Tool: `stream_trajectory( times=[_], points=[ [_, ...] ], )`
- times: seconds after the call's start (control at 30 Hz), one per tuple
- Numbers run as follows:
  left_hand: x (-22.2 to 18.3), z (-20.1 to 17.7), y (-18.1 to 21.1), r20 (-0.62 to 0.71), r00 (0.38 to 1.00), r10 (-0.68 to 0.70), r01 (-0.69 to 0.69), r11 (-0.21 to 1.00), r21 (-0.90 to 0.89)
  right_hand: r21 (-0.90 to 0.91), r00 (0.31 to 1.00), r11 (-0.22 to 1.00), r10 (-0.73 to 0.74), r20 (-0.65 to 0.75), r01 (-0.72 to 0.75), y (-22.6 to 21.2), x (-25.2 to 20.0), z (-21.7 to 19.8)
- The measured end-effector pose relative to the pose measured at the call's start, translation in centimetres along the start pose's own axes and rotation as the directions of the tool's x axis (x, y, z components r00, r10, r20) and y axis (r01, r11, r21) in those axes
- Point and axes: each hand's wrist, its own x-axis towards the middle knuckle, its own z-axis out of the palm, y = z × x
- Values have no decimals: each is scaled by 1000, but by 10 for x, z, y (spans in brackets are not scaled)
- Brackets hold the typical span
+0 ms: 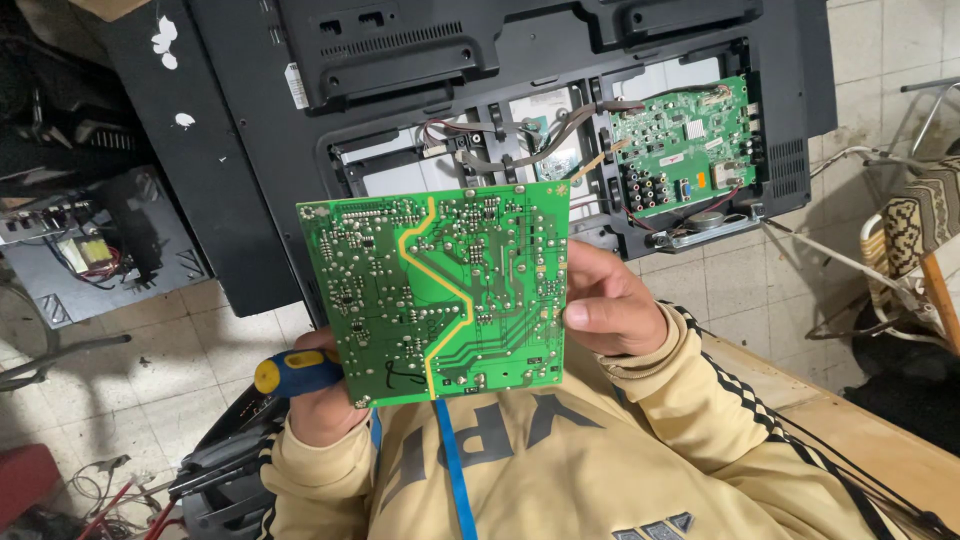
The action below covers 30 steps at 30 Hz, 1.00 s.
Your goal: Removing, inspecting, and reinstalling a power supply circuit board from a television chassis
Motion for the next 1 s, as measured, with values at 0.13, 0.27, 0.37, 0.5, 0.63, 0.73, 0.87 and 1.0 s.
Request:
stream_trajectory(
  times=[0.13, 0.27, 0.37, 0.5, 0.63, 0.73, 0.87, 1.0],
  points=[
    [-2, -9, -7, 10, 1000, 5, -5, 1000, -16, 1, 1000, 1000, 4, 7, -4, 1, -1, -3],
    [-7, -27, -21, 24, 1000, 14, -13, 999, -41, -24, 1000, 1000, 17, 20, -16, 1, -2, -6],
    [-6, -23, -11, 32, 999, 9, -8, 999, -54, -77, 998, 996, 51, 28, -49, 2, -1, -16],
    [5, -2, 18, 45, 999, -16, 19, 997, -76, -129, 990, 985, 123, 68, -113, 3, 16, -14],
    [29, 25, 49, 139, 984, 110, -122, 989, 84, 179, 979, 966, 163, 124, -184, 47, -7, -66],
    [39, 51, 59, 222, 963, 154, -106, 971, -213, 333, 964, 910, 196, 178, -246, 48, 0, -49],
    [39, 72, 55, 113, 976, 184, -131, 922, -365, 426, 951, 855, 227, 208, -297, 38, 13, -24],
    [46, 89, 68, 133, 968, 214, -200, 974, -108, 465, 929, 807, 275, 247, -363, 41, 13, -28]
  ],
)
